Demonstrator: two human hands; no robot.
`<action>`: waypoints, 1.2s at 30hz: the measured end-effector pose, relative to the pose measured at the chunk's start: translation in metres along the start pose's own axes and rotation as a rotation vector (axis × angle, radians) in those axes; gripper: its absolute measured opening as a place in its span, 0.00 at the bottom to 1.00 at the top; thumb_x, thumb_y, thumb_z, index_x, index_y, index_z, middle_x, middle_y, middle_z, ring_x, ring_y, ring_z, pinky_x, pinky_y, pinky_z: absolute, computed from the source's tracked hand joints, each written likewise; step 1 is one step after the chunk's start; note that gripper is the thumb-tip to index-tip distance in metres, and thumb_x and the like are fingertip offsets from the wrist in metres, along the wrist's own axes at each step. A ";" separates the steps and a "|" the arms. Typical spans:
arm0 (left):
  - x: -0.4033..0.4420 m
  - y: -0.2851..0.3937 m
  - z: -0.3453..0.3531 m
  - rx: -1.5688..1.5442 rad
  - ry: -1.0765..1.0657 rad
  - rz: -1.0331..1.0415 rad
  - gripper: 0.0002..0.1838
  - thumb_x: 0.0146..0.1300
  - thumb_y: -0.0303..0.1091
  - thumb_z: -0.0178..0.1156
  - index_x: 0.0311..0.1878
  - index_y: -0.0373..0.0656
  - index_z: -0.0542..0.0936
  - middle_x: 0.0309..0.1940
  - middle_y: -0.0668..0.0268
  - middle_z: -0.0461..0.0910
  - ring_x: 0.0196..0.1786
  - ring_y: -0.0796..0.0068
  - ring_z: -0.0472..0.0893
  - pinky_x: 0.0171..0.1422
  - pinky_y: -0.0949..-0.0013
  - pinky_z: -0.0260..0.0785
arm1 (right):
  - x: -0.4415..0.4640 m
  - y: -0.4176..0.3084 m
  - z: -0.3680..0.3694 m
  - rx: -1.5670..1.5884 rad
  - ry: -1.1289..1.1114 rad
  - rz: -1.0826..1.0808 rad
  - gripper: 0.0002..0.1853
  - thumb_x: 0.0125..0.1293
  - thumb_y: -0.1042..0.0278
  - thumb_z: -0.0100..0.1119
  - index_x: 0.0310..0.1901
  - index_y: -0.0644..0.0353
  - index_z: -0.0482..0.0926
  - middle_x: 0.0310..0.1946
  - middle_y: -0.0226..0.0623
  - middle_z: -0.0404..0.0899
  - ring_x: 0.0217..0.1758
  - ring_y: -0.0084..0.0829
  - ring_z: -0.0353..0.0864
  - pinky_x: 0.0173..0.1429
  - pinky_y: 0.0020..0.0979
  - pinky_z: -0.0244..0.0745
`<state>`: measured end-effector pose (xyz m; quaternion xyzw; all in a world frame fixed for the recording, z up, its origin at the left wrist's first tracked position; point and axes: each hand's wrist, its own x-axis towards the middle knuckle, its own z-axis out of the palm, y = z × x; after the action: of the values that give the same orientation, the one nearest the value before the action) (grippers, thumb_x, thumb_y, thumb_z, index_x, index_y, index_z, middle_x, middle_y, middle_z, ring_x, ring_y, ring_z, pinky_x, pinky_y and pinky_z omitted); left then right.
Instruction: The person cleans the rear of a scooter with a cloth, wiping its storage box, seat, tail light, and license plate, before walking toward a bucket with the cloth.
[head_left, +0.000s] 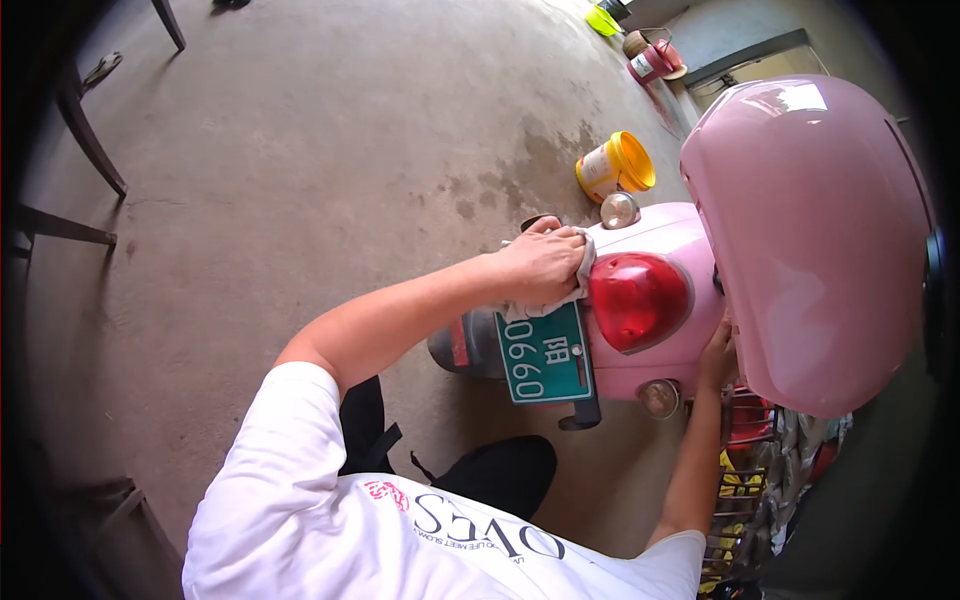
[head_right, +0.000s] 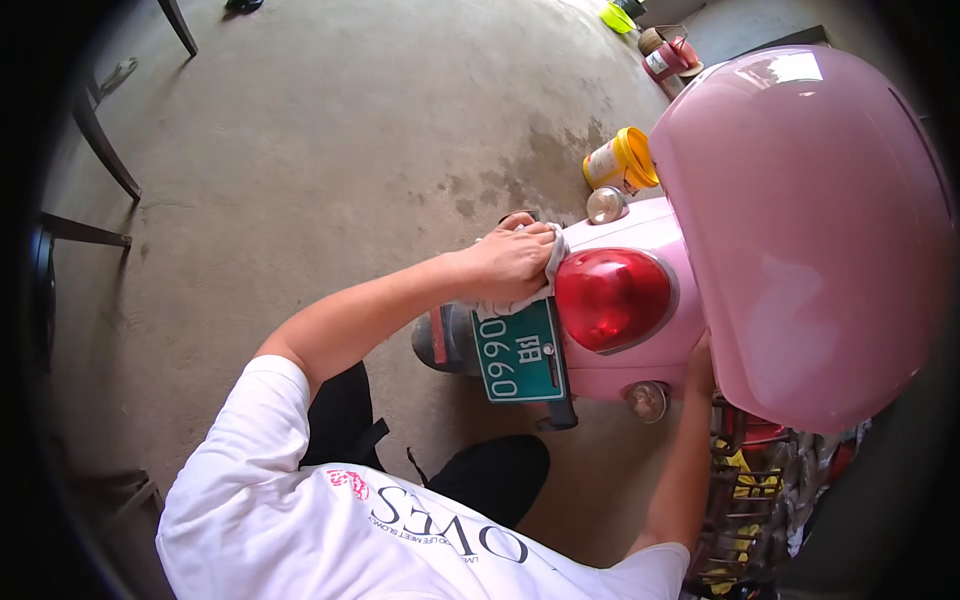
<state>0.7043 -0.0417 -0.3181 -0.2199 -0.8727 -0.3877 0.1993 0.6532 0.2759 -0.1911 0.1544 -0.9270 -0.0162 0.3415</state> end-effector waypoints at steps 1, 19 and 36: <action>0.007 -0.007 -0.001 -0.039 -0.021 0.042 0.12 0.53 0.33 0.57 0.41 0.44 0.79 0.40 0.62 0.78 0.55 0.64 0.73 0.67 0.57 0.52 | 0.001 0.002 0.002 -0.005 0.041 -0.027 0.23 0.73 0.57 0.44 0.56 0.69 0.74 0.56 0.52 0.74 0.59 0.47 0.73 0.64 0.40 0.64; 0.080 -0.030 -0.028 -0.575 -0.366 0.136 0.11 0.58 0.23 0.53 0.44 0.39 0.78 0.31 0.64 0.76 0.41 0.78 0.73 0.49 0.73 0.68 | 0.000 0.014 0.008 0.197 0.014 0.010 0.24 0.74 0.57 0.41 0.53 0.75 0.74 0.52 0.57 0.76 0.56 0.48 0.74 0.61 0.39 0.65; 0.206 -0.006 0.072 -0.526 0.163 0.555 0.18 0.59 0.29 0.51 0.54 0.44 0.75 0.60 0.55 0.69 0.64 0.56 0.67 0.67 0.58 0.57 | -0.002 -0.026 -0.007 0.289 0.013 0.226 0.31 0.74 0.50 0.40 0.58 0.78 0.67 0.61 0.62 0.65 0.65 0.52 0.63 0.69 0.41 0.53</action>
<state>0.5187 0.0569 -0.2593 -0.4598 -0.6322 -0.5455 0.3021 0.6666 0.2520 -0.1908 0.0968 -0.9288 0.1565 0.3216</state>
